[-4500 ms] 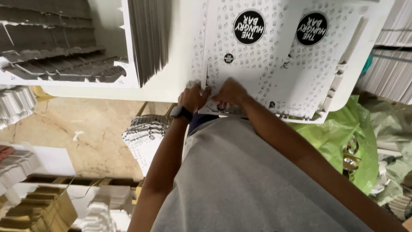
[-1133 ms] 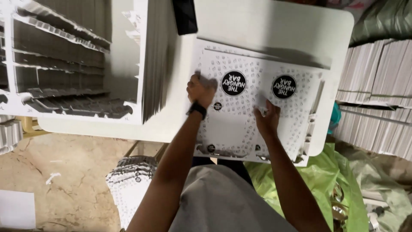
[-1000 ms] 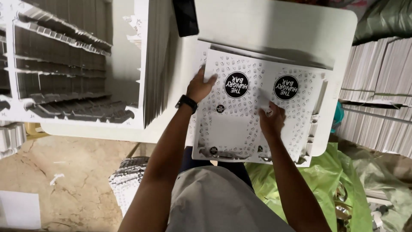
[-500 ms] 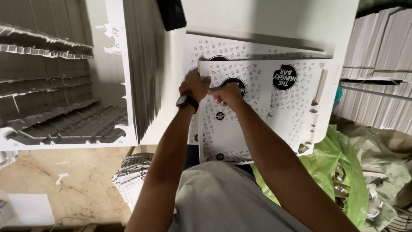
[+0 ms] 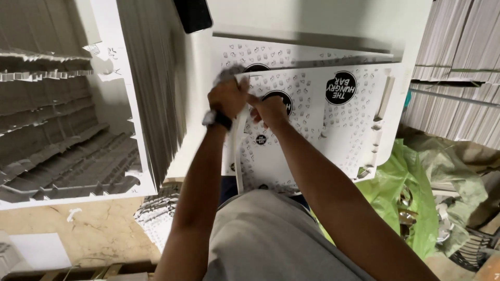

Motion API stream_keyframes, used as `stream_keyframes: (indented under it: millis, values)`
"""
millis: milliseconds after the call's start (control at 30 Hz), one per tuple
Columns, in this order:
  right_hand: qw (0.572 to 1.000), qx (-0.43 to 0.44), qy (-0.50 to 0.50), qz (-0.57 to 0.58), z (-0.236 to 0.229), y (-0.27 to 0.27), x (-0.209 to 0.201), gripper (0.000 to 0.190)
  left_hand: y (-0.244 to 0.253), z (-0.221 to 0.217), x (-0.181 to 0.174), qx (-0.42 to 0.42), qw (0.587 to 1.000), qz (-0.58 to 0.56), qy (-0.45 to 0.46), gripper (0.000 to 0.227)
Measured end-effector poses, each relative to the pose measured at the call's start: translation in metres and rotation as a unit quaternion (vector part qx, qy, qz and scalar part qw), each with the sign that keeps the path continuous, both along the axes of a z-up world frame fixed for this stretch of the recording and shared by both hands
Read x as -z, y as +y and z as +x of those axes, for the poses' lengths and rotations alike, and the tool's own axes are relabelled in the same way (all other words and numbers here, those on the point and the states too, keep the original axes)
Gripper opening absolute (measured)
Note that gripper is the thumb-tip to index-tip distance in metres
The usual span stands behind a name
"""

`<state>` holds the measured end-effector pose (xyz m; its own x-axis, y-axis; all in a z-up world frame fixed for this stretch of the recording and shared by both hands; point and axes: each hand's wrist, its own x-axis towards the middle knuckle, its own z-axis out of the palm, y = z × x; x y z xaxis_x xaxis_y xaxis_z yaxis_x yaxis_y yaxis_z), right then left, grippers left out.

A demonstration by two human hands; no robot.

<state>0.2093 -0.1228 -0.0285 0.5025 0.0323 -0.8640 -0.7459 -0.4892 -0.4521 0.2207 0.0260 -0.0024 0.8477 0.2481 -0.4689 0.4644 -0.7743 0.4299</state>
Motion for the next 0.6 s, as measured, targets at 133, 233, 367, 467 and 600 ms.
stream_keyframes:
  millis: [133, 233, 367, 467, 600]
  values:
    - [0.986, -0.12, -0.017, -0.116, -0.001, -0.006, 0.016, 0.069, -0.082, -0.046, 0.006, -0.067, 0.945, 0.266, -0.179, 0.027]
    - [0.97, -0.211, -0.083, -0.082, -0.027, -0.007, -0.005, 0.051, -0.069, -0.087, -0.026, 0.171, 0.859, 0.212, -0.434, 0.051]
    - [0.932, -0.352, -0.056, -0.061, 0.024, -0.009, -0.036, 0.047, -0.021, -0.054, -0.033, 0.063, 0.95, -0.106, -0.286, 0.045]
    - [0.98, -0.194, 0.036, 0.013, -0.02, -0.034, 0.029, 0.041, -0.008, -0.084, -0.015, -0.057, 0.912, -0.381, -0.144, 0.052]
    - [0.995, -0.083, 0.038, 0.031, -0.075, -0.038, -0.002, 0.037, -0.004, -0.096, 0.045, -0.076, 0.899, -0.43, -0.015, 0.069]
